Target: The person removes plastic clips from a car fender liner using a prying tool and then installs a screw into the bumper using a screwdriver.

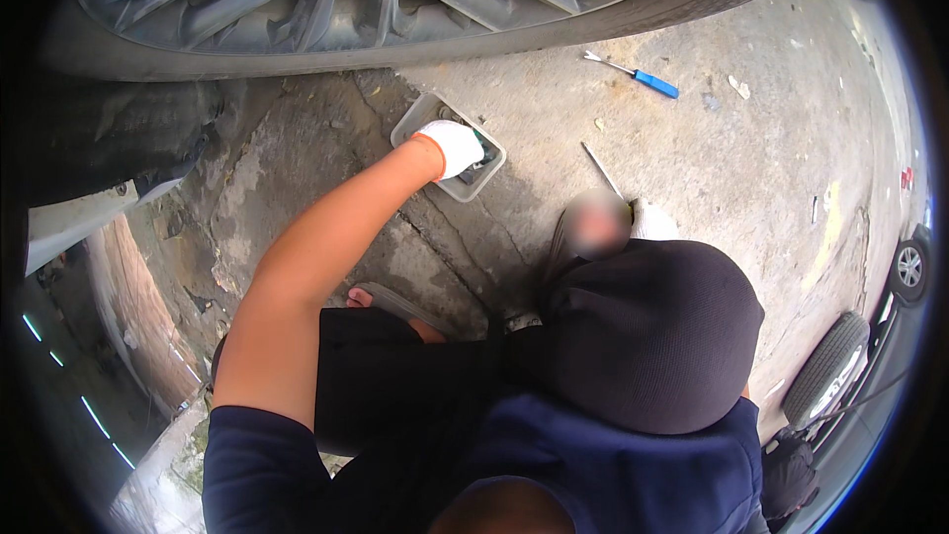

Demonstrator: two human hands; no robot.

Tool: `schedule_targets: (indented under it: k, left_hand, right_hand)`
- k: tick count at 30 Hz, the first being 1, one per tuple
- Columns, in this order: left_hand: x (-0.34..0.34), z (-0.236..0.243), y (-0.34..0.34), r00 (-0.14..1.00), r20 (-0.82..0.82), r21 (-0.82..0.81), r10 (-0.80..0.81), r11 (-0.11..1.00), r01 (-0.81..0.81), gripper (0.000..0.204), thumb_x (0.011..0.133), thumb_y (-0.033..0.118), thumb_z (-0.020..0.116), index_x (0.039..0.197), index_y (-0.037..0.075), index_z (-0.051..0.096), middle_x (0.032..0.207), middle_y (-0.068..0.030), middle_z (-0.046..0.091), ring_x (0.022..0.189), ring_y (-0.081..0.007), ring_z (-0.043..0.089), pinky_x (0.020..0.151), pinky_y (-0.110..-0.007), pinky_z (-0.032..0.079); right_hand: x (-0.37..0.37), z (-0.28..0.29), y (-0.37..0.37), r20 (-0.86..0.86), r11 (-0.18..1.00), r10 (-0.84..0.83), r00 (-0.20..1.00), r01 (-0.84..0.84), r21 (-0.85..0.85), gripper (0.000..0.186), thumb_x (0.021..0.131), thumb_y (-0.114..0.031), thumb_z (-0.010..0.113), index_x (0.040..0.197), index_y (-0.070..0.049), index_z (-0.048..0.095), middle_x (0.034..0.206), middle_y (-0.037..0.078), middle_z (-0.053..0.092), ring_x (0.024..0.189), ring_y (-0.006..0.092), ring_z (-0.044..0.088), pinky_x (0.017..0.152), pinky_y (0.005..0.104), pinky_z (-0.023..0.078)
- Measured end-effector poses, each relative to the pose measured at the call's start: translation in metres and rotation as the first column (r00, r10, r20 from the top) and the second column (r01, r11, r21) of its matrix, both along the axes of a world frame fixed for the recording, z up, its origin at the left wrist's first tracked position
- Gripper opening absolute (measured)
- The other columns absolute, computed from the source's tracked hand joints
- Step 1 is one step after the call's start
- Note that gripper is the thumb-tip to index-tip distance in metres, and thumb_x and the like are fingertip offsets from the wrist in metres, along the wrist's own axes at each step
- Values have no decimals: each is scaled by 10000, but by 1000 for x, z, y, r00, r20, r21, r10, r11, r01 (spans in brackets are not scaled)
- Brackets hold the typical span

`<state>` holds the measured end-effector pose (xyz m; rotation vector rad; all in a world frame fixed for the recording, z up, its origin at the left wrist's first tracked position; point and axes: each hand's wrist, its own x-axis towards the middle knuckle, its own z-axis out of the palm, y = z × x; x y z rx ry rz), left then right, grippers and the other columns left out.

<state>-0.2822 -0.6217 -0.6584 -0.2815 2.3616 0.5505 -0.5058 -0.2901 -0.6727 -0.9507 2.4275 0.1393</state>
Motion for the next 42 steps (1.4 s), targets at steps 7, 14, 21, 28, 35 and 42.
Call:
schedule_targets:
  k: [7, 14, 21, 28, 35, 42]
  left_hand:
    - [-3, -17, -14, 986, -55, -44, -157, 987, 155, 330, 944, 247, 552, 984, 29, 796, 1088, -211, 762, 962, -361, 738, 852, -461, 570]
    - [-5, -3, -15, 989, 30, -44, -145, 988, 146, 224, 887, 159, 617, 980, 46, 786, 1062, -187, 764, 988, -375, 734, 879, -453, 585]
    - [3, -11, -6, 812, 136, -133, 568, 822, -553, 325, 904, 296, 662, 1111, 78, 787, 1200, -193, 741, 1080, -380, 719, 945, -455, 578]
    - [-14, -17, 15, 840, 87, -239, 536, 830, -504, 339, 878, 353, 695, 1057, 87, 807, 1147, -173, 766, 1039, -355, 747, 888, -467, 605]
    - [-25, -13, 19, 647, 125, -265, 752, 654, -708, 242, 946, 208, 668, 1114, 93, 799, 1184, -153, 770, 1103, -314, 750, 900, -451, 613]
    - [-25, -22, 31, 658, 65, -290, 751, 645, -707, 233, 955, 190, 644, 1099, 103, 806, 1186, -139, 773, 1101, -305, 753, 892, -452, 617]
  right_hand:
    - [-14, 21, -14, 130, 965, -168, 977, 190, -183, 298, 883, -209, 740, 1153, -83, 740, 1069, 194, 747, 1031, 373, 711, 906, 425, 549]
    - [-24, -13, -11, 277, 949, -129, 952, 200, -246, 310, 870, -199, 756, 1155, -77, 743, 1054, 197, 755, 1008, 369, 724, 891, 421, 558]
    - [-17, 8, -27, 325, 955, -144, 935, 218, -201, 396, 839, -288, 763, 1178, -83, 747, 1063, 195, 758, 1002, 349, 733, 902, 420, 557]
    - [-4, 15, -42, 361, 942, -167, 917, 256, -215, 417, 840, -291, 754, 1191, -67, 741, 1075, 213, 754, 1008, 348, 733, 921, 421, 554]
    - [1, -2, -31, 498, 909, -208, 842, 355, -220, 403, 854, -239, 734, 1217, -65, 728, 1056, 202, 762, 1005, 326, 745, 900, 420, 573]
    - [-3, 17, -37, 687, 884, -284, 668, 460, -81, 333, 891, -177, 712, 1187, -24, 718, 988, 163, 763, 932, 271, 753, 839, 404, 592]
